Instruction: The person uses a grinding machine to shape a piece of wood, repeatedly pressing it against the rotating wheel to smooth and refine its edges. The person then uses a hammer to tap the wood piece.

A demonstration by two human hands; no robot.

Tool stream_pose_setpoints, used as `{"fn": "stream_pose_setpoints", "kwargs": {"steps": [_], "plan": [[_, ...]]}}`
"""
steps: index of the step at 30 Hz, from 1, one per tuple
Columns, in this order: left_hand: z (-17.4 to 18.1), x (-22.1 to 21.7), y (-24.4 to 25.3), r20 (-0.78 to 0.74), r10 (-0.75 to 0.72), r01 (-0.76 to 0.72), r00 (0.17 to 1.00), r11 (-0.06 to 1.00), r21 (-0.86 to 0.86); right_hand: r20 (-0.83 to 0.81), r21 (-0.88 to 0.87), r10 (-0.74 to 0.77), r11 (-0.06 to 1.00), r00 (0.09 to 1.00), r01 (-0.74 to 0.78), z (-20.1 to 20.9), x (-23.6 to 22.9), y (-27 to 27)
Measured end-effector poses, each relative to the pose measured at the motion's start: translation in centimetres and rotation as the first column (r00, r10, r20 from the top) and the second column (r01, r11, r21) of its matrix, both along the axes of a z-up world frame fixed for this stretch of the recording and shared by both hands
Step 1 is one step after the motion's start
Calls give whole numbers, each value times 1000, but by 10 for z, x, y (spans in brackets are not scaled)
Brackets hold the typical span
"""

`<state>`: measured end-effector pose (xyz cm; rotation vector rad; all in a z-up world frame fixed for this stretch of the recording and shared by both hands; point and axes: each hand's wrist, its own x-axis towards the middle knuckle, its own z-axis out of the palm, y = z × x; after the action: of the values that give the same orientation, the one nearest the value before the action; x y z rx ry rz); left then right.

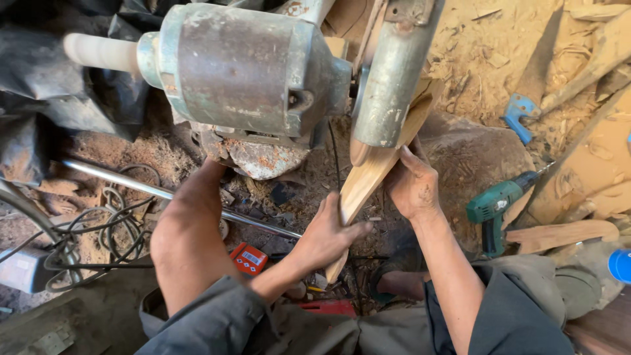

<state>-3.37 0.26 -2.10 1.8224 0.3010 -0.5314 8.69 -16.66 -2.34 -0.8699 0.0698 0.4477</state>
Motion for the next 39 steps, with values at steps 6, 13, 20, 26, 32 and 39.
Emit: {"fn": "stream_pose_setpoints", "kwargs": {"steps": [6, 13, 20, 26, 32, 39], "plan": [[-20, 45, -13, -40, 8, -8, 999, 1000, -2, 90, -91, -8, 996, 996, 16, -12, 23, 10], [-21, 56, -7, -54, 85, -90, 995, 990, -104, 183, -46, 20, 999, 983, -12, -34, 57, 10], [-18, 43, -6, -50, 37, -42, 998, 994, -104, 115, -181, 12, 983, 993, 9, -41, 48, 15], [-18, 32, -6, -40, 36, -40, 999, 992, -116, 164, -174, 9, 985, 986, 20, -41, 35, 15], [-20, 27, -5, -53, 45, -52, 998, 989, -140, 138, -196, -15, 980, 990, 42, -39, 28, 18], [-17, 21, -4, -100, 34, -47, 994, 990, -131, 170, -257, 13, 966, 985, 32, -35, 21, 20]]}}
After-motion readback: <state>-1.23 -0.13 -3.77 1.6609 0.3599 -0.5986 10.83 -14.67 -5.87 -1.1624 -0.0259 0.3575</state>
